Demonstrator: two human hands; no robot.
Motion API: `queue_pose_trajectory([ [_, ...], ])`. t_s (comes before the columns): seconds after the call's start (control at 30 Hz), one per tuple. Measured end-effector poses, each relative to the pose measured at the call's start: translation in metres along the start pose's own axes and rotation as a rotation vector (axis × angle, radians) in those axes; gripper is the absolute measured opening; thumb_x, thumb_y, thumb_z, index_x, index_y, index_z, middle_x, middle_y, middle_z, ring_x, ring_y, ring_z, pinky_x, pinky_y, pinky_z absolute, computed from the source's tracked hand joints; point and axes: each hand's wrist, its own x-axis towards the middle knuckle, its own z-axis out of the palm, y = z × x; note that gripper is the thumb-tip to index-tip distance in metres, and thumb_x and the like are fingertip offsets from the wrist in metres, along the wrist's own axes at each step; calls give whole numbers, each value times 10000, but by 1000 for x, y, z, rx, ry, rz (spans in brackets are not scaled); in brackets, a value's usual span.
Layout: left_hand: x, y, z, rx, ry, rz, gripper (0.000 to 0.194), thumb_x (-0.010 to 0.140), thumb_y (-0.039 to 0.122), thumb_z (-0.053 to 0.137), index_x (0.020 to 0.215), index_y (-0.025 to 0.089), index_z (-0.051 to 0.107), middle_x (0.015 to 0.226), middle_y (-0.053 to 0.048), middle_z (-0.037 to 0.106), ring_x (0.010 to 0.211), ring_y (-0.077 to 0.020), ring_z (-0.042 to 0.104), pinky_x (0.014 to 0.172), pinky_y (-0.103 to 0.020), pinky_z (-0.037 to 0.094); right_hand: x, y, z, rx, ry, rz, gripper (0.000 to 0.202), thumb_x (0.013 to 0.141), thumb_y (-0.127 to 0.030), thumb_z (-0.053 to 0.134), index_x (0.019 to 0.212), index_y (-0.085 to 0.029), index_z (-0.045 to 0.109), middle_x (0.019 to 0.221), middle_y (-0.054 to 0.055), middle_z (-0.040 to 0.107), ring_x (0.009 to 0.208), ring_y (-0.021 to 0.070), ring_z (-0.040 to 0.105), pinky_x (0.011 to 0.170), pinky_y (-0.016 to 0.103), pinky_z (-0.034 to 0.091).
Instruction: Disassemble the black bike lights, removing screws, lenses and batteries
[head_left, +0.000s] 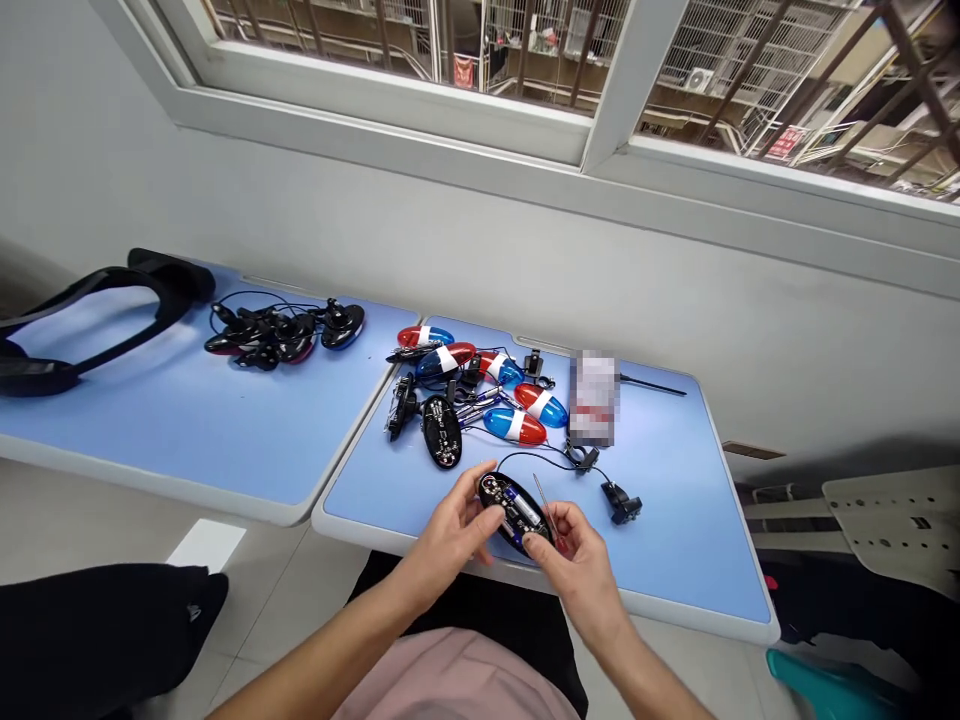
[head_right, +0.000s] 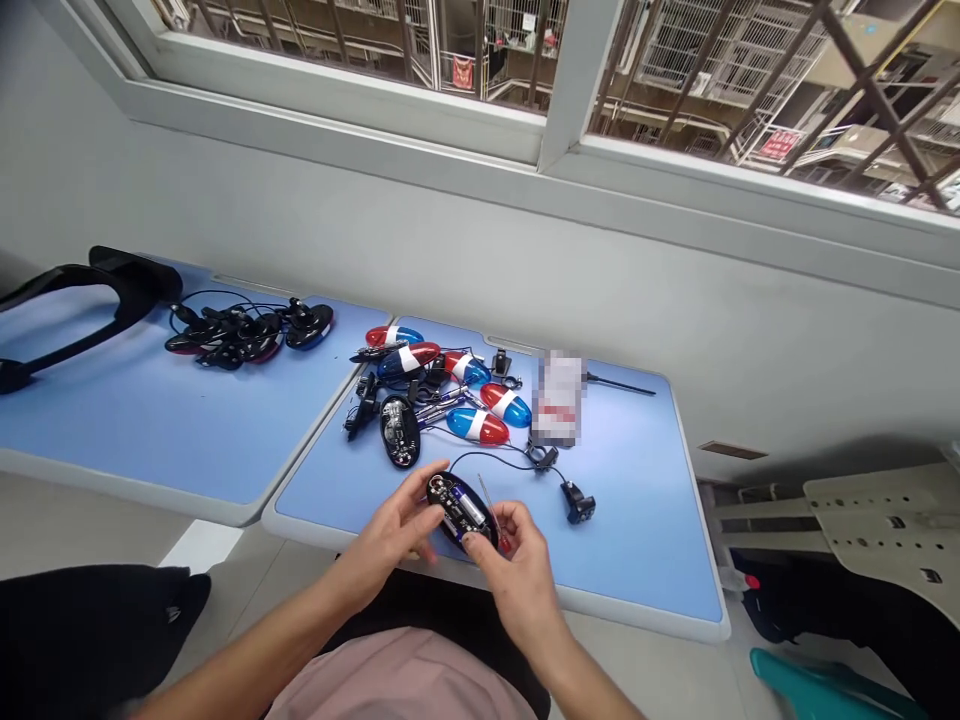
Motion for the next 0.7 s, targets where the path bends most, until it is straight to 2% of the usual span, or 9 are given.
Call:
queue_pose_trajectory([
  [0.07,-4,-8,1,-46,11,-9,823,757,520,733,1422,235,340,1115,-79,555,939,-195,576,535,-189,521,-4,7,10,34,26,-22,409,701,-500,760,907,-199,575,860,30,632,795,187,575,748,316,496],
  [0.13,-6,-14,-3,-54,29,-23,777,742,504,760,1366,237,383,1149,-86,559,923,-194,592,525,-184,512,-8,11,12,14,-8,-59,391,740,-495,730,950,-198,585,885,38,636,786,182,572,730,312,491],
  [0.23,-3,-17,-13,-15,104,-10,724,728,481,777,1315,243,426,1156,-74,568,863,-180,620,521,-201,519,-8,6,-7,-93,-8,-131,330,802,-509,666,902,-202,599,720,-5,568,640,150,510,600,277,444],
  [0.33,3,-19,-19,86,166,12,788,745,441,755,1403,257,362,1002,-33,618,811,-190,640,538,-236,528,8,-20,-37,-294,110,-231,338,850,-529,595,736,-212,571,586,-36,465,527,125,413,513,262,371],
  [0.43,9,-20,-22,274,170,21,704,787,372,705,1406,215,409,772,14,608,684,-178,615,527,-236,487,43,-53,-50,-754,99,-314,312,936,-451,499,804,-207,643,590,-14,529,555,149,496,537,268,383],
  [0.47,10,-20,-23,323,179,36,651,795,351,691,1380,208,446,800,2,620,660,-166,602,522,-233,473,58,-63,-48,-983,25,-333,306,962,-408,462,856,-213,672,639,3,597,603,162,554,567,269,401],
  [0.5,11,-21,-24,360,188,63,600,802,331,679,1353,208,479,891,-25,640,661,-155,596,522,-230,466,74,-70,-43,-1059,-18,-348,273,954,-379,492,873,-218,697,707,20,660,660,177,599,601,275,408],
  [0.6,10,-24,-29,415,180,165,513,822,273,649,1320,236,530,1236,-84,576,768,-148,600,553,-225,471,114,-79,-21,-1199,-97,-366,204,908,-341,579,992,-228,727,865,69,742,822,247,671,668,303,417],
  [0.7,7,-29,-37,431,149,209,570,836,222,622,1388,264,488,1291,-80,535,810,-148,589,575,-222,467,138,-77,-5,-1327,-167,-358,340,858,-385,650,1138,-199,694,963,125,755,920,314,686,693,329,434],
])
